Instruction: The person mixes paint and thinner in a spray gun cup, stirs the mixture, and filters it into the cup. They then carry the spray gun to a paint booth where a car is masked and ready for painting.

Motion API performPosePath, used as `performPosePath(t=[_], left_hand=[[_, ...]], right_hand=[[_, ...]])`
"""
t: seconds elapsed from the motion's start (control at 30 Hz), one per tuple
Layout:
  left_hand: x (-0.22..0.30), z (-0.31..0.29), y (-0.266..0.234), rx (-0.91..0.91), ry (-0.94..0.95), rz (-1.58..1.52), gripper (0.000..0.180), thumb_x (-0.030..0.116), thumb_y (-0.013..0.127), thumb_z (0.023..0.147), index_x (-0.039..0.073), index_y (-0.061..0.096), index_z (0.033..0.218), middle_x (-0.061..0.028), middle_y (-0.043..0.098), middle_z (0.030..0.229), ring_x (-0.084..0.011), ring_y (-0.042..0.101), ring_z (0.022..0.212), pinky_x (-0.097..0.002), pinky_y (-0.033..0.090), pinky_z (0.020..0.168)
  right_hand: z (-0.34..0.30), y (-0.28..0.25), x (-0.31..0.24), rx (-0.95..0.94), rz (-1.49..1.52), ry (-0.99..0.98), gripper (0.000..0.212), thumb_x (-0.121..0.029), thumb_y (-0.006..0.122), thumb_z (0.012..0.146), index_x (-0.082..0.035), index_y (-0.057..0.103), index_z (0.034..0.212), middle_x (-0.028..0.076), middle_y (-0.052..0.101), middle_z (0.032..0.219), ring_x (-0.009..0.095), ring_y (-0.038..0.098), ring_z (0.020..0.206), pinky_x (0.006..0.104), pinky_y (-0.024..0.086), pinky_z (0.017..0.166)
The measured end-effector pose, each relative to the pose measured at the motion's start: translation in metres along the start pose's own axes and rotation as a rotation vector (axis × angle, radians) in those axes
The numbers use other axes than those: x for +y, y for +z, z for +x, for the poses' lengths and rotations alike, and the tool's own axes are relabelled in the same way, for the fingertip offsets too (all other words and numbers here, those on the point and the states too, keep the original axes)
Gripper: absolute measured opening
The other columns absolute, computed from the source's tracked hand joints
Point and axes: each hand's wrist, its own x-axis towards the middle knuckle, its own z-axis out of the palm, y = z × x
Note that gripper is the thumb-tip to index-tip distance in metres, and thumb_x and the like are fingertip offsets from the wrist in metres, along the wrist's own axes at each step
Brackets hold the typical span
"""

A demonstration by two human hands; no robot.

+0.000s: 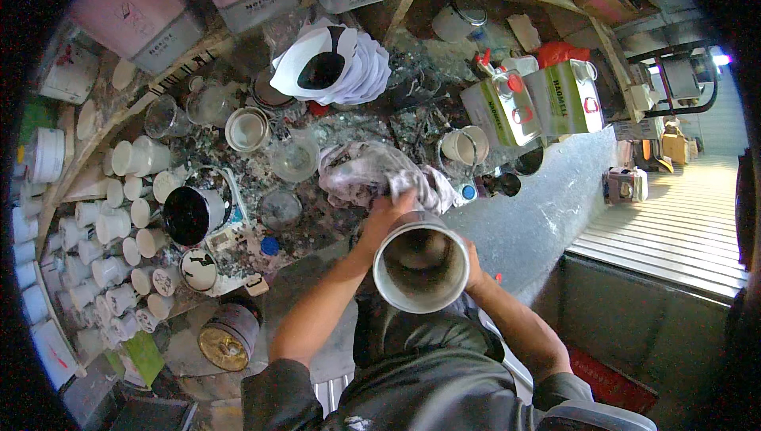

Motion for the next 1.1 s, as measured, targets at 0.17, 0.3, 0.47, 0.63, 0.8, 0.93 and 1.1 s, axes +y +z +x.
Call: performPosePath(t=[0.17, 0.3, 0.47, 0.63, 0.8, 0.93, 1.1], left_hand=[[-0.036, 0.018, -0.003, -0.140, 0.671, 0.289, 0.035, 0.026, 0.070, 0.098, 0.009, 0.071, 0.128, -0.0187, 0.071, 0.094, -0.0317, 0.066, 0.078, -0.0408, 0.049, 0.071], [-0.036, 0.022, -0.016, -0.283, 0.476, 0.522, 0.044, 0.029, 0.066, 0.098, 0.011, 0.065, 0.139, -0.0221, 0.063, 0.092, -0.0407, 0.060, 0.088, -0.0492, 0.046, 0.082], [-0.033, 0.028, -0.014, -0.248, 0.130, 0.341, 0.047, 0.036, 0.067, 0.098, 0.005, 0.064, 0.133, -0.0233, 0.062, 0.093, -0.0395, 0.060, 0.092, -0.0492, 0.045, 0.084], [-0.037, 0.030, -0.013, -0.033, -0.073, 0.288, 0.034, 0.033, 0.064, 0.103, 0.001, 0.075, 0.101, -0.0163, 0.066, 0.096, -0.0257, 0.063, 0.096, -0.0449, 0.047, 0.086], [-0.006, 0.011, -0.004, -0.067, -0.367, -0.052, 0.036, 0.019, 0.069, 0.101, 0.001, 0.064, 0.132, -0.0091, 0.067, 0.113, -0.0186, 0.064, 0.106, -0.0401, 0.048, 0.094], [0.030, -0.011, 0.046, 0.231, 0.039, 0.224, 0.019, 0.034, 0.072, 0.100, 0.017, 0.072, 0.092, 0.0037, 0.066, 0.071, -0.0092, 0.061, 0.058, -0.0275, 0.052, 0.056], [0.078, -0.016, 0.070, 0.362, -0.364, 0.044, 0.025, 0.037, 0.073, 0.100, 0.016, 0.076, 0.086, 0.0038, 0.063, 0.064, -0.0114, 0.055, 0.051, -0.0323, 0.046, 0.050]], right_hand=[[0.012, -0.013, -0.005, -0.118, -0.164, 0.079, 0.078, -0.038, 0.078, 0.074, 0.003, 0.056, 0.137, 0.024, 0.062, 0.103, 0.045, 0.063, 0.091, 0.0508, 0.051, 0.080], [0.009, 0.004, 0.022, -0.011, -0.076, -0.030, 0.076, -0.040, 0.078, 0.078, 0.003, 0.056, 0.137, 0.026, 0.066, 0.116, 0.046, 0.066, 0.100, 0.0499, 0.053, 0.087], [-0.004, 0.029, 0.061, -0.020, 0.268, 0.102, 0.074, -0.038, 0.080, 0.079, 0.003, 0.054, 0.135, 0.027, 0.066, 0.116, 0.046, 0.067, 0.101, 0.0489, 0.053, 0.087], [0.006, 0.034, 0.072, 0.014, 0.266, 0.036, 0.073, -0.034, 0.081, 0.076, 0.002, 0.050, 0.132, 0.025, 0.066, 0.106, 0.047, 0.067, 0.093, 0.0478, 0.053, 0.080], [0.018, 0.009, 0.058, 0.080, 0.108, -0.093, 0.072, -0.029, 0.082, 0.074, 0.001, 0.048, 0.130, 0.024, 0.066, 0.099, 0.048, 0.066, 0.087, 0.0471, 0.053, 0.075], [0.029, -0.014, 0.044, 0.008, 0.323, -0.045, 0.068, -0.018, 0.080, 0.074, 0.001, 0.048, 0.130, 0.025, 0.064, 0.099, 0.049, 0.066, 0.090, 0.0485, 0.053, 0.076], [0.036, -0.024, 0.042, -0.023, 0.354, -0.070, 0.062, -0.019, 0.082, 0.073, -0.002, 0.049, 0.123, 0.024, 0.064, 0.098, 0.048, 0.066, 0.089, 0.0506, 0.053, 0.072]])
